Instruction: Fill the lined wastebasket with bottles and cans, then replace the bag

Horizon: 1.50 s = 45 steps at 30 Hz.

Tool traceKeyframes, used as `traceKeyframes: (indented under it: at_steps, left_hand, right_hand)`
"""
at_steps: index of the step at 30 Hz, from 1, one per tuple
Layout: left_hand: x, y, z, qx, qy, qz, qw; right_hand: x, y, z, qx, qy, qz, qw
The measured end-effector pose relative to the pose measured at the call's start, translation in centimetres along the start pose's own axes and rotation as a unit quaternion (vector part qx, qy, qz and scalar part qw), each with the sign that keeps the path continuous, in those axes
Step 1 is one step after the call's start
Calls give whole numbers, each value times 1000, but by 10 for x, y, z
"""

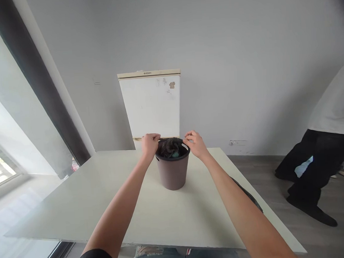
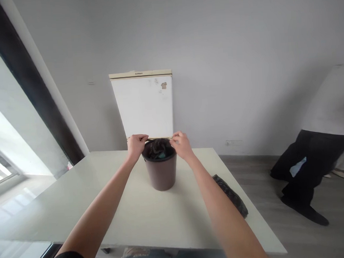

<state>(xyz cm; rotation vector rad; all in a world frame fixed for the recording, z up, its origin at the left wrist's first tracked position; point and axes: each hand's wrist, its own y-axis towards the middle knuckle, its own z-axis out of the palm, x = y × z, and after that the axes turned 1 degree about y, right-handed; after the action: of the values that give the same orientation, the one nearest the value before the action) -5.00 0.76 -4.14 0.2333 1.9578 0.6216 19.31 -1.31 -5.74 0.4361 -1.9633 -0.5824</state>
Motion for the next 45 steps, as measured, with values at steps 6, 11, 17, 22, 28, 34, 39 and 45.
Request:
traceKeyframes:
  at_steps: [6, 11, 17, 22, 28, 34, 39, 45]
  left_hand:
    - [29, -12, -17, -35, 63, -1, 997]
    - [46, -11, -19, -38, 73, -6, 997]
    - [35, -14, -20, -40, 61, 11, 997]
    - [-14, -15, -10, 3, 1, 47, 999]
    - [-62, -17, 13, 68, -100, 96, 988]
    - [-39, -27, 13, 40, -86, 133, 987]
    - [-17, -34, 17, 108, -17, 126, 986]
    - [-51, -19, 0, 48, -11, 185, 981]
  right_hand:
    - [-26, -28, -13, -15, 43, 60, 997]
    - [-34, -39, -13, -40, 74, 85, 993]
    - [-32, -38, -16, -58, 104, 82, 990]
    - [1, -20, -13, -21, 150, 21, 988]
    - [34, 5, 22, 143, 209, 6, 967]
    - [36, 24, 34, 53, 260, -4, 964]
    - [57, 48, 24, 14, 312, -46, 949]
    - [104, 76, 16, 48, 363, -106, 924]
